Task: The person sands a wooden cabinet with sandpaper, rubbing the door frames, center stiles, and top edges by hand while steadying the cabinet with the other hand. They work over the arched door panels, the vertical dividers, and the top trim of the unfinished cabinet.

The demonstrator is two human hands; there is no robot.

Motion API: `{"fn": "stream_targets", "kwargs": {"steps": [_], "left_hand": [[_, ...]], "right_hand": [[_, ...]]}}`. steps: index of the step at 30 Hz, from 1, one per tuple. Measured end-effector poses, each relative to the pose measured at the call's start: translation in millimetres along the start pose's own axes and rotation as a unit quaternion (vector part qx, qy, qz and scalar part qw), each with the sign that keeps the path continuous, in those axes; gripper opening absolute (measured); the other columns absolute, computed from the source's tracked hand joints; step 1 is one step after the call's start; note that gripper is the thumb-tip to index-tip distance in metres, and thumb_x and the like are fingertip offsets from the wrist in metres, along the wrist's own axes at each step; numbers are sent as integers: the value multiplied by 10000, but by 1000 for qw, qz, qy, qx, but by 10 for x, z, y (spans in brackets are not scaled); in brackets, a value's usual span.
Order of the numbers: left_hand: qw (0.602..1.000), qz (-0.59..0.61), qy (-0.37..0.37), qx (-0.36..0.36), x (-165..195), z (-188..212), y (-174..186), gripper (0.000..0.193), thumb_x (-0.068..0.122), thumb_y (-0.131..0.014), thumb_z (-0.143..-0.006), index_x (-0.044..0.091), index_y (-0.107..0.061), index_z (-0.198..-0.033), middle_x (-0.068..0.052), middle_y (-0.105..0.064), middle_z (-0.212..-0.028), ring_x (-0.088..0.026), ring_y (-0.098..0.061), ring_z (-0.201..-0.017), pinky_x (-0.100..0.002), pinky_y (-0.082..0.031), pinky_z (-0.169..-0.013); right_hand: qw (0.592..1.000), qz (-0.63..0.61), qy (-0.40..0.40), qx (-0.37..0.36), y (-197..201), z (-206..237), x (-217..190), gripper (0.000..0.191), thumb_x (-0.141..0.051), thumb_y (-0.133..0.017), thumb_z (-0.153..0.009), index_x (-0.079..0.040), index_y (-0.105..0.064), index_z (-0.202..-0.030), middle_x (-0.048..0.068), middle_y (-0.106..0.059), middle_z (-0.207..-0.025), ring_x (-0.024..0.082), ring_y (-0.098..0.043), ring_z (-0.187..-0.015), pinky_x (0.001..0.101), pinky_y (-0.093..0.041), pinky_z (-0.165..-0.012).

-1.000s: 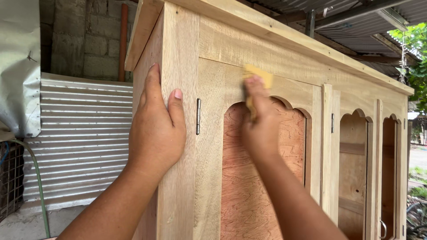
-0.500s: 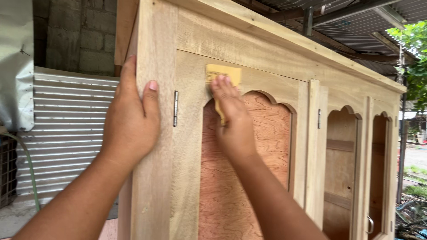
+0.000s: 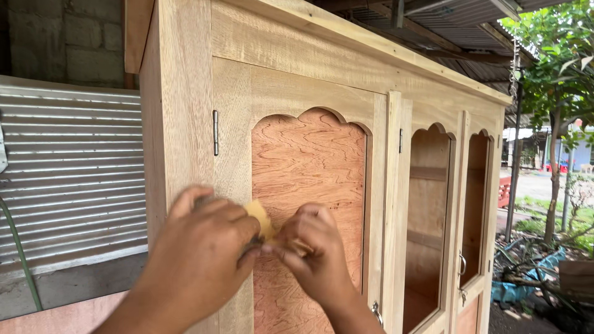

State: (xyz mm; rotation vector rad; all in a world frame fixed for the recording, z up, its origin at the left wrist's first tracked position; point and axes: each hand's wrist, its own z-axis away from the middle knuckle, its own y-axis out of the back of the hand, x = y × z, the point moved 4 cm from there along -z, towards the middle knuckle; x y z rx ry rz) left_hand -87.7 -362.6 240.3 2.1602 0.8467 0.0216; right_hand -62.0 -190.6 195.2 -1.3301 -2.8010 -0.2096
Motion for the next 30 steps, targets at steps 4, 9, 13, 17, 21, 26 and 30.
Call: {"fn": "stream_targets", "kwargs": {"steps": [4,9,13,17,21,26,30], "left_hand": [[997,55,-4,-55,145,60,-86,124,279,-741,-881,163,-698,-877,10,-715,-891,-147,-679,-954,-437,-402,-1062],[980,189,4,-64,362,24,102,45,74,-660,-876,49,-644,-842,-72,-661,-937,-207,-677,-938,-356,-548,-876],[975,195,99,-42,247,-165,180,120,16,-510,-959,74,-612,-977,-44,-641,-1077,-153,-697,-1000,-263,-561,-861],[979,-49,41,195,135,-525,494,563,-18,-522,-906,235,-581,-1407,-75,-554,-1414,-228,-592,-1181,-418,-501,-956],[949,-228,44,213,60,-1024,690,645,252,-647,-887,221,-457,-1502,-167,-473,-1404,-301,-441,-1154,-476,-348,-917],[875,-377,72,295,-133,-1386,652,723,347,-671,-868,227,-477,-1554,-154,-481,-1430,-310,-445,-1185,-468,-326,-967],[834,-430,83,336,-247,-1328,483,696,279,-666,-946,180,-476,-1608,-89,-462,-1617,-269,-394,-1483,-522,-255,-1196]], "right_hand": [[1000,-12,-3,-22,47,179,-190,263,-264,-879,-766,-85,-692,-816,12,-679,-796,208,-592,-889,370,-483,-844],[999,-5,44,-24,151,74,-282,274,-287,-850,-778,-87,-697,-886,47,-691,-927,244,-634,-987,388,-482,-926],[999,27,17,11,307,-53,5,407,-230,-776,-864,-52,-637,-1202,87,-693,-1198,270,-630,-1178,404,-478,-1074],[993,110,-29,21,582,-103,566,409,-142,-751,-893,-45,-624,-1270,143,-660,-1316,318,-574,-1306,448,-435,-1127],[990,136,-27,39,816,-155,1231,488,-148,-744,-864,-68,-602,-1324,170,-600,-1399,352,-534,-1349,456,-421,-1129],[980,195,-32,19,916,-449,1835,802,-323,-748,-822,-80,-440,-1522,222,-341,-1618,415,-275,-1505,566,-182,-1187],[979,194,-53,35,778,-800,1988,1029,-459,-722,-770,-28,-260,-1583,258,-153,-1659,440,-108,-1517,628,-51,-1154]]}}
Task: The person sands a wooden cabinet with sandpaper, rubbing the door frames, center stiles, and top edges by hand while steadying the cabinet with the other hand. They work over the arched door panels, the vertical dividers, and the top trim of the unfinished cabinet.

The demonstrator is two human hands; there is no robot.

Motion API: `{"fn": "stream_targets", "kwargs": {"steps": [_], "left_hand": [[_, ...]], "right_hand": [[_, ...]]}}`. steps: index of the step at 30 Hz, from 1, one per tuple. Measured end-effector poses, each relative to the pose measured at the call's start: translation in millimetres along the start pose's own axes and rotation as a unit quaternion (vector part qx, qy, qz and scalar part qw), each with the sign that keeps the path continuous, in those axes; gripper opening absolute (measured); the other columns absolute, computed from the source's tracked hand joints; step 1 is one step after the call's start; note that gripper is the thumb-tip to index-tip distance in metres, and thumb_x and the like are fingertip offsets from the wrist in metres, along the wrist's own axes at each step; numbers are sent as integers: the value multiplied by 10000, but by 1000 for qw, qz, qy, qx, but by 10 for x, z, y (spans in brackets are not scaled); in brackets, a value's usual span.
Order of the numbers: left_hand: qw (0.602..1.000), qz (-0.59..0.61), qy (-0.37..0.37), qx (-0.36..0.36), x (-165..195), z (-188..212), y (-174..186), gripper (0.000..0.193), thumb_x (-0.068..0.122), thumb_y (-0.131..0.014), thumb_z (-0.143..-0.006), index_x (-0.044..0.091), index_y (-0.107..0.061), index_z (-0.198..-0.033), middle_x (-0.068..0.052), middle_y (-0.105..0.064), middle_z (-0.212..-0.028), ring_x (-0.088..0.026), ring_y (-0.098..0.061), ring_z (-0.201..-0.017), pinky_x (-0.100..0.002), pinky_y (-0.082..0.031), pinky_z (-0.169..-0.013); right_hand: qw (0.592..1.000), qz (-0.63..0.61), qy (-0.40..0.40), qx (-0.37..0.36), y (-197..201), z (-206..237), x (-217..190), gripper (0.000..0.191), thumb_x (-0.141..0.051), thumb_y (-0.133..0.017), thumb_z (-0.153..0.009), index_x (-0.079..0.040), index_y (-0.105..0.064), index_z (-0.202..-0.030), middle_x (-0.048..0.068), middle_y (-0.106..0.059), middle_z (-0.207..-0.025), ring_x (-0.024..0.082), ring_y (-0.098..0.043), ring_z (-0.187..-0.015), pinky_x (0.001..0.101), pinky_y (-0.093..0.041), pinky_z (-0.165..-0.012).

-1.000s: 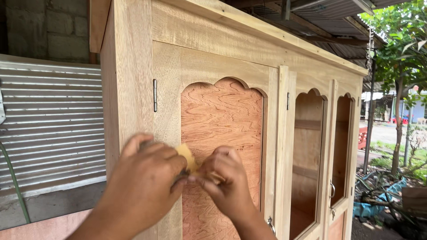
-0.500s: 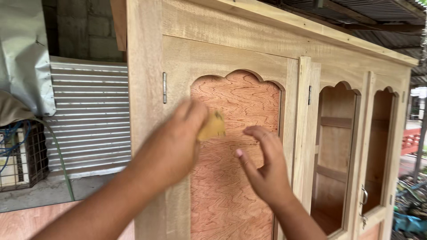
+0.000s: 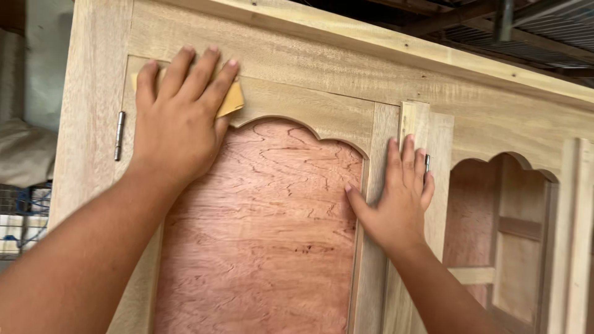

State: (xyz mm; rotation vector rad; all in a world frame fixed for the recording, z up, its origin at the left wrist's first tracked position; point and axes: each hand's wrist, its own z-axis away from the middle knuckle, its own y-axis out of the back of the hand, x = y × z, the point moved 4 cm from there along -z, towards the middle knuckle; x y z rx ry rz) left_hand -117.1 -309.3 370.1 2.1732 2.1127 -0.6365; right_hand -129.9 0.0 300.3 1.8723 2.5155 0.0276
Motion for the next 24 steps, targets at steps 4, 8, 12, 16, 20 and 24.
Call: {"fn": "stream_targets", "kwargs": {"steps": [4,8,12,16,20,24], "left_hand": [[994,63,90,1,132,127,-71,598,179,-592,-994,169,-502,-1585,-73,-485,-1625,-281,-361,-1536,-600,-164,-1255],[991,95,86,40,625,26,-293,454,147,-573,-1057,200,-555,-1508,-48,-537,-1575,-281,-391,-1524,-606,-165,-1254],[993,112,-41,18,1220,-226,-581,496,93,-617,-982,264,-576,-1446,15,-552,-1521,-211,-401,-1492,-565,-158,-1264],[972,151,-178,-44,1485,-399,-583,588,177,-643,-902,230,-529,-1477,40,-512,-1542,-149,-393,-1473,-493,-176,-1248],[938,164,-300,-60,913,-419,-363,593,229,-605,-884,251,-499,-1468,22,-471,-1536,-161,-360,-1446,-492,-166,-1227],[939,154,-297,-80,878,-398,-257,591,125,-579,-917,265,-488,-1483,48,-444,-1571,-130,-342,-1495,-449,-149,-1247]], "right_hand": [[997,34,-58,32,-183,-72,-14,872,-461,-613,-933,-40,-268,-1613,248,-134,-1696,408,-113,-1560,628,-42,-1193],[998,33,-41,33,-234,-16,-15,818,-448,-570,-983,-5,-275,-1604,265,-143,-1689,415,-124,-1558,634,-45,-1193],[998,38,-38,42,-178,-12,-33,815,-456,-576,-967,-6,-308,-1593,265,-176,-1679,418,-165,-1546,633,-67,-1189],[997,37,-37,51,-129,-18,-82,797,-451,-583,-960,-32,-332,-1589,254,-202,-1679,415,-199,-1544,637,-89,-1190],[997,43,-44,55,-122,11,-80,794,-450,-588,-959,-45,-335,-1593,242,-217,-1675,422,-215,-1530,638,-101,-1190],[996,51,-37,62,-128,24,-61,787,-437,-589,-961,-44,-335,-1594,241,-223,-1674,430,-219,-1528,634,-100,-1193]]}}
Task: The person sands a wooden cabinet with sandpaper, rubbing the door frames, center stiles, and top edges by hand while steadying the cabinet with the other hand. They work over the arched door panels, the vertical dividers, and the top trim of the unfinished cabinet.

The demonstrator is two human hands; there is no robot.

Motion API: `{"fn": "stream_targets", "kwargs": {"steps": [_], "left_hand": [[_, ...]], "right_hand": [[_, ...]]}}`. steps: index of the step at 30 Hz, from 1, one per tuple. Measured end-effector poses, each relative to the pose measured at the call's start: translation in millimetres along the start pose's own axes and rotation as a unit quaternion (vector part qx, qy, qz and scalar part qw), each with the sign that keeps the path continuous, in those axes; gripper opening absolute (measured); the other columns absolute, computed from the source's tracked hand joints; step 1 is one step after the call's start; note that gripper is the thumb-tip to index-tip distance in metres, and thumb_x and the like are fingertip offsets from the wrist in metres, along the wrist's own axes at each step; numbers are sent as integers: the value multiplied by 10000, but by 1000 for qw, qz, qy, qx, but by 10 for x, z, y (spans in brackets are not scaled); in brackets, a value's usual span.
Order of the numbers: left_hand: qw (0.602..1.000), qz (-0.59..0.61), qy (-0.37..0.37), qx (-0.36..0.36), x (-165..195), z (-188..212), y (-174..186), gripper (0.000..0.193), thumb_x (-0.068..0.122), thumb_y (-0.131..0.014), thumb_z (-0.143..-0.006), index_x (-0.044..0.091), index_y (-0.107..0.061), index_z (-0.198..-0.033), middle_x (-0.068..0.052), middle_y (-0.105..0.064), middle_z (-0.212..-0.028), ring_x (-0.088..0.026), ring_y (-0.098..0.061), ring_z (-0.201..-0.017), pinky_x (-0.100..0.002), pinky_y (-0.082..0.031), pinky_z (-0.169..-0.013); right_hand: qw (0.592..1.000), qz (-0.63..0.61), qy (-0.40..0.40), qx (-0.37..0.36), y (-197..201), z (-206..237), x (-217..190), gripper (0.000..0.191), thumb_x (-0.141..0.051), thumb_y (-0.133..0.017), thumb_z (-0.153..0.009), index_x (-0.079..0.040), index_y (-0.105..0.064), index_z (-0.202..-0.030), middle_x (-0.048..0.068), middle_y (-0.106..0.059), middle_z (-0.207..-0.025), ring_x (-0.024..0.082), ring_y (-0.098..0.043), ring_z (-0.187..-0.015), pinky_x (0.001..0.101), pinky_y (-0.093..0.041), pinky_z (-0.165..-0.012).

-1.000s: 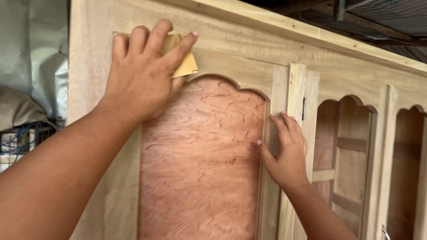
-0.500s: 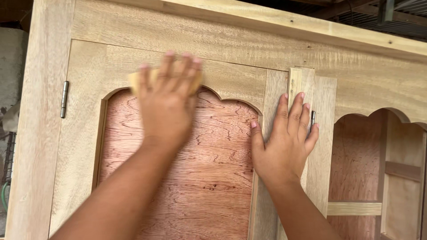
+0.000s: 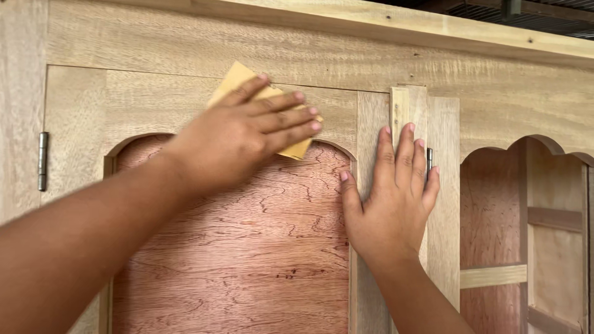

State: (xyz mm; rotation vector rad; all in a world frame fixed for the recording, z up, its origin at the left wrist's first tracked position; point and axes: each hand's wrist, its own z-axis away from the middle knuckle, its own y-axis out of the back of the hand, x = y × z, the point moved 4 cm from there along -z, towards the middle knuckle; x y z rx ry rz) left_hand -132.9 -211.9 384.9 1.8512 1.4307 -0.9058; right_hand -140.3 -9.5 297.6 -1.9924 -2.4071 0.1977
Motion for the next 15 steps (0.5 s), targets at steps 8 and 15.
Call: {"fn": "stream_targets", "kwargs": {"steps": [8,15], "left_hand": [[994,23,-104,-28,158,-268,136,672,160,-610,-838,259,-491,-1492,38,-400,-1609,-153,-314,-1477,-462,-128,-1223],[993,32,-111,-34,145,-223,-1,594,201,-604,-880,210,-503,-1466,39,-400,-1593,-135,-298,-1465,-472,-113,-1237]], "right_hand": [[1000,3,1,4,51,3,1,791,-400,-619,-937,-56,-347,-1595,237,-240,-1673,437,-242,-1525,626,-115,-1201],[1000,4,-5,1,74,10,0,761,-437,-610,-985,-64,-355,-1597,226,-251,-1682,431,-252,-1532,620,-129,-1213]]}}
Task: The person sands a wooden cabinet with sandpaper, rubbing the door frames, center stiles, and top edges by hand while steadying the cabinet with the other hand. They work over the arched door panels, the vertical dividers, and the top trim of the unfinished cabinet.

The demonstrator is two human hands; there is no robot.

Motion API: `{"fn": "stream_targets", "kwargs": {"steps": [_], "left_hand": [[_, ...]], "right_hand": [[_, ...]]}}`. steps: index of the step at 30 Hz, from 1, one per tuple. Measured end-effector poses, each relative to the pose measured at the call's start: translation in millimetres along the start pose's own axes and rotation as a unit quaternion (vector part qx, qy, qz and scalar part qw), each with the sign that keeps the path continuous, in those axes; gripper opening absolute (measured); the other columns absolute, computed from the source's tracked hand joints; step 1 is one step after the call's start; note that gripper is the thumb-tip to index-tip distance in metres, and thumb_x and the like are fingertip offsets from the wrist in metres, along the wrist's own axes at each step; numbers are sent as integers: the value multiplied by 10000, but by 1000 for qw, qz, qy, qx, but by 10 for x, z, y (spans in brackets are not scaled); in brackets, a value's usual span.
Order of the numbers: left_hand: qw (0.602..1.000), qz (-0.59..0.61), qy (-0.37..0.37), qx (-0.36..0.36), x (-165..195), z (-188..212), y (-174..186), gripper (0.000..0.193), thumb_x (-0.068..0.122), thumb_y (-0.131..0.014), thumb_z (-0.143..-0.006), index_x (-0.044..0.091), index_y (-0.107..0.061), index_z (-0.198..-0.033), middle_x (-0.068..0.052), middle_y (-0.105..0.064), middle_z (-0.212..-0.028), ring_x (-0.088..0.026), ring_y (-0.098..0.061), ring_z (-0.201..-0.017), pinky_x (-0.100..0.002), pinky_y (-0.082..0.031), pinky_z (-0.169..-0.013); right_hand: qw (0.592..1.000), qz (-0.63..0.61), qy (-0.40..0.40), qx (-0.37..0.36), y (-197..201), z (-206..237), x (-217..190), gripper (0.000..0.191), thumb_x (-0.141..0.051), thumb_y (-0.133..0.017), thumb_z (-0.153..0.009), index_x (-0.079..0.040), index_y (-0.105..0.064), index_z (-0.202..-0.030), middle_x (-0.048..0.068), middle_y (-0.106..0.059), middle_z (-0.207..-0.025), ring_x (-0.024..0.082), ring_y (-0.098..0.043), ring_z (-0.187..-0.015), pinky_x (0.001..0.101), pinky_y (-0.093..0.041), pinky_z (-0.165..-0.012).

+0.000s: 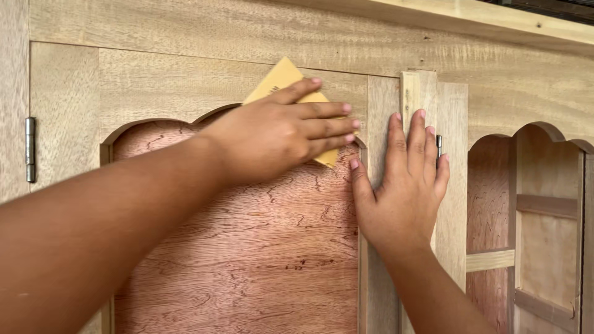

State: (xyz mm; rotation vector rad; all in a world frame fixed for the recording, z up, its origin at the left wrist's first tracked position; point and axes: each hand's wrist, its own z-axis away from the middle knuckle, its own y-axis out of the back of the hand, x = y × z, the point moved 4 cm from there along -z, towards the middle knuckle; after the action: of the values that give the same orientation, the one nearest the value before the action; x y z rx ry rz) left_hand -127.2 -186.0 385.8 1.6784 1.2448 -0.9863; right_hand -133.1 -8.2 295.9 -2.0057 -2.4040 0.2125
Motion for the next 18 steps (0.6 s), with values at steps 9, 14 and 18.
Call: {"fn": "stream_targets", "kwargs": {"steps": [9,14,18], "left_hand": [[1000,10,-12,-8,-4,-48,161,654,163,-628,-812,197,-516,-1455,10,-410,-1586,-168,-320,-1475,-440,-143,-1205],[999,35,-27,10,12,-110,46,564,144,-611,-896,146,-516,-1452,-37,-409,-1585,-185,-328,-1472,-433,-166,-1245],[999,19,-22,-17,-89,41,88,584,133,-593,-883,183,-503,-1458,8,-404,-1592,-157,-327,-1474,-408,-171,-1251]], "right_hand": [[1000,12,8,5,11,-4,11,771,-423,-605,-964,-54,-354,-1592,232,-245,-1679,430,-239,-1529,617,-129,-1209],[1000,11,4,1,6,-2,16,768,-421,-613,-981,-56,-349,-1603,232,-246,-1675,434,-233,-1534,622,-123,-1206],[1000,8,7,11,15,-6,19,764,-416,-620,-989,-60,-342,-1605,225,-250,-1682,432,-236,-1545,617,-129,-1218]]}}
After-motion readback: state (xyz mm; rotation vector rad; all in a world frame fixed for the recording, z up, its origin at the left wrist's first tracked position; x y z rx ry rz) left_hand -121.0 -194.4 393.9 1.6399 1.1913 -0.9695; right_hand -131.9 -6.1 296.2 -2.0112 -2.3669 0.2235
